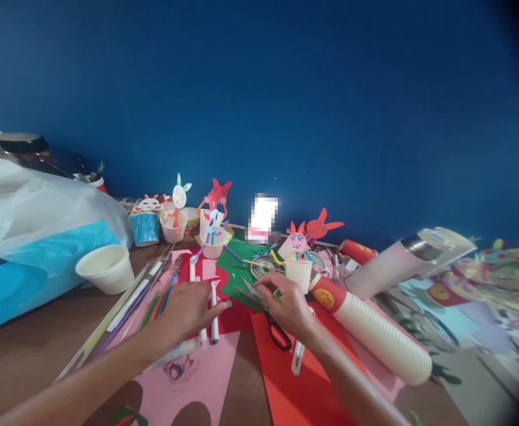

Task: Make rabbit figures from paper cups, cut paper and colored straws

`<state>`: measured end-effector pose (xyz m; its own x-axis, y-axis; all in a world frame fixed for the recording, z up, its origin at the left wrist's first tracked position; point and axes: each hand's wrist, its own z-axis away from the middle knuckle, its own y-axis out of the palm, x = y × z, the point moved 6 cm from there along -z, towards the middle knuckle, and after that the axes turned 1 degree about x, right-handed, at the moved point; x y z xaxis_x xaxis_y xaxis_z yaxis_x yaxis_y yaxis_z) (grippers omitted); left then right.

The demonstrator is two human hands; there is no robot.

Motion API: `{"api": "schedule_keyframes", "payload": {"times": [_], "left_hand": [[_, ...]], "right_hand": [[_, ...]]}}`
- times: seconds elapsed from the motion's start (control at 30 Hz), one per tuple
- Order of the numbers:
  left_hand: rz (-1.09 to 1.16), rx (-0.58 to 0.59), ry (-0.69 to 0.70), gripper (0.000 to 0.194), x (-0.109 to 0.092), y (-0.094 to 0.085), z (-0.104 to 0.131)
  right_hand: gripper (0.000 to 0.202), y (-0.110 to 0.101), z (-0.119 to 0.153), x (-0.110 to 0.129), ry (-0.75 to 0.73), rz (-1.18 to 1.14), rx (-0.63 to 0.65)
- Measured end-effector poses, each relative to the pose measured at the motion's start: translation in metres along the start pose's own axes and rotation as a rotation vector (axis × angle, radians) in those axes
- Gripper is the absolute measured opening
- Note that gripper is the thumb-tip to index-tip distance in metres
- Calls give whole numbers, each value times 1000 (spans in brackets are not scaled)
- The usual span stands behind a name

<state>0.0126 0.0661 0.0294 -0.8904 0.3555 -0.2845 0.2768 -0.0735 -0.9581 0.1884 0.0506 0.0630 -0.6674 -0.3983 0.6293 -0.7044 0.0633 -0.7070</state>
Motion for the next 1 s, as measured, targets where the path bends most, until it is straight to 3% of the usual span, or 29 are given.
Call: {"api": "schedule_keyframes", "payload": {"times": [0.13, 0.23, 0.4, 0.53, 0.67, 1.0], "left_hand": [[-23, 10, -25, 48, 3, 13, -6], [9, 17, -19, 38, 6, 13, -7], [133, 30, -19, 27, 8, -9, -7], [573, 35, 12, 24, 2, -40, -6], [740, -40, -10, 18, 1, -63, -6], [911, -133, -38, 16, 15, -69, -6]], "right_hand": [[13, 12, 3, 2, 23, 24, 83], [13, 16, 4, 0, 24, 99, 134], [11, 21, 6, -13, 45, 212, 195], [11, 25, 6, -21, 55, 288, 210], [13, 29, 4, -25, 70, 380, 199], [22, 39, 6, -33, 1, 518, 166]]}}
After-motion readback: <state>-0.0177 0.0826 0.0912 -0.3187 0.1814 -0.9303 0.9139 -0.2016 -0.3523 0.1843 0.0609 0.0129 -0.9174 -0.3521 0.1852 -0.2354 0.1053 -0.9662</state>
